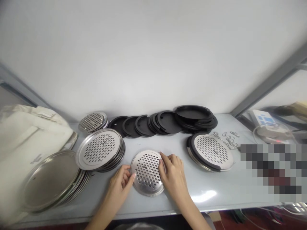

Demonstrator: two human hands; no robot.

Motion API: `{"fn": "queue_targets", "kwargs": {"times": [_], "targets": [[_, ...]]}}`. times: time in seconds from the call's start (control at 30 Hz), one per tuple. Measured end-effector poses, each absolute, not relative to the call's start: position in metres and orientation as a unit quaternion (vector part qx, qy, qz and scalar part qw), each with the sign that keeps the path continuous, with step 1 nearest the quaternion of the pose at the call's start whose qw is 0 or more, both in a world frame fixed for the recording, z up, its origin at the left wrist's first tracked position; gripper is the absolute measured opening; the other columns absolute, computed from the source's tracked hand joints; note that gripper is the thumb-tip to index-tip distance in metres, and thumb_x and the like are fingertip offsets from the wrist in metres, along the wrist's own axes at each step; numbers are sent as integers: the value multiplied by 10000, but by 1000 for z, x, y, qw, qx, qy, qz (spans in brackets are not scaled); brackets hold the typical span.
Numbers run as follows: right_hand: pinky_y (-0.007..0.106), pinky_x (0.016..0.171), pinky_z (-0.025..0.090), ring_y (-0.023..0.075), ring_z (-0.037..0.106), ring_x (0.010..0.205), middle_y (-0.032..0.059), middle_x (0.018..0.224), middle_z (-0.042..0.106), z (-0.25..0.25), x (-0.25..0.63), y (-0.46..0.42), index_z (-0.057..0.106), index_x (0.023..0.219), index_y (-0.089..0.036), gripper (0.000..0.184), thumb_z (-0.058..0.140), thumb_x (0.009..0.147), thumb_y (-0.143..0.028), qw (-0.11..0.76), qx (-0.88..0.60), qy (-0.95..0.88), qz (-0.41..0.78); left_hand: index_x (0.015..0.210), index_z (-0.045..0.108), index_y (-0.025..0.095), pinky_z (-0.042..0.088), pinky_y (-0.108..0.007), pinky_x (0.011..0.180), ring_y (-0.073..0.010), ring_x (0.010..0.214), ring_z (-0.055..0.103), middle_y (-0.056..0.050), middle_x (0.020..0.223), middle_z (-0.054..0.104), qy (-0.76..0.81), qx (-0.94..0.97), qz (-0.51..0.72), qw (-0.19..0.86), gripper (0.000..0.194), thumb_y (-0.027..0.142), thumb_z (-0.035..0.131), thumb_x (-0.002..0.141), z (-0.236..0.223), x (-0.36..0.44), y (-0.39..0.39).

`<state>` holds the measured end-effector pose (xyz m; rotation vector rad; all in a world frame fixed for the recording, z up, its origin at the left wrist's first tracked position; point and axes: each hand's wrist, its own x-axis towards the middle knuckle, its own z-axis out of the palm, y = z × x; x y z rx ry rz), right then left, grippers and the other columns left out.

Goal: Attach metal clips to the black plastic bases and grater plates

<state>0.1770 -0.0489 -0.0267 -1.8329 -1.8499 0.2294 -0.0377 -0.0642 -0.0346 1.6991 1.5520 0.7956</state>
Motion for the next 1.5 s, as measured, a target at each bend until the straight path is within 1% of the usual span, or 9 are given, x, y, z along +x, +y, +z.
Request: {"fn": "queue_targets", "kwargs": {"times": [0.2,0.43,0.67,0.8,0.9,0.97,1.07,1.3,1.5], "targets": [[341,735,486,206,591,808,72,893,559,-21,177,-47,587,1205,-193,364,389,954,-367,275,-679,-659,174,977,527,182,460,-258,561,-155,599,552,-6,707,566,598,633,321,372,265,423,483,876,-30,-37,-62],[348,734,498,204,596,794,72,889,559,-22,181,-40,607,1124,-202,343,359,968,-383,294,-663,-659,200,1093,536,177,469,-294,620,-173,619,553,-21,721,579,605,637,295,376,339,440,424,910,-27,-36,-57],[387,817,477,212,567,862,69,904,534,-24,181,-36,574,1103,-216,296,347,975,-355,301,-653,-665,203,1114,526,187,464,-293,656,-183,673,576,-29,752,596,608,659,273,348,336,431,390,930,-25,-35,-55],[406,841,455,220,546,890,72,918,519,-31,181,-34,551,1130,-205,293,337,975,-332,297,-647,-678,182,1099,518,198,453,-273,626,-181,665,589,-21,737,597,617,661,259,339,322,436,382,933,-24,-33,-55],[435,830,435,237,523,898,82,936,518,-38,181,-33,545,1146,-212,288,343,969,-317,290,-649,-690,137,1116,498,193,423,-259,565,-183,612,590,-11,688,590,624,669,242,324,331,437,367,935,-23,-31,-56],[430,818,432,236,519,895,82,942,524,-41,181,-33,544,1155,-227,285,344,968,-308,289,-646,-696,120,1139,478,189,406,-254,540,-182,578,586,2,650,578,628,670,236,318,344,443,366,935,-23,-30,-56],[418,821,433,229,523,895,78,936,529,-41,181,-33,546,1149,-231,280,340,969,-291,294,-641,-699,115,1161,460,190,405,-250,538,-175,565,584,7,648,579,624,673,238,318,353,443,351,941,-24,-30,-56],[408,836,453,224,532,901,83,940,537,-44,181,-34,538,1124,-210,267,334,967,-279,318,-633,-695,124,1158,486,186,420,-256,555,-188,621,612,-19,698,607,615,693,239,290,362,434,323,951,-24,-30,-56],[440,825,439,234,514,884,89,959,532,-43,179,-33,520,1167,-211,285,325,970,-277,297,-645,-694,118,1184,471,188,360,-245,489,-186,553,596,7,616,585,627,696,196,291,362,424,314,961,-21,-29,-56]]}}
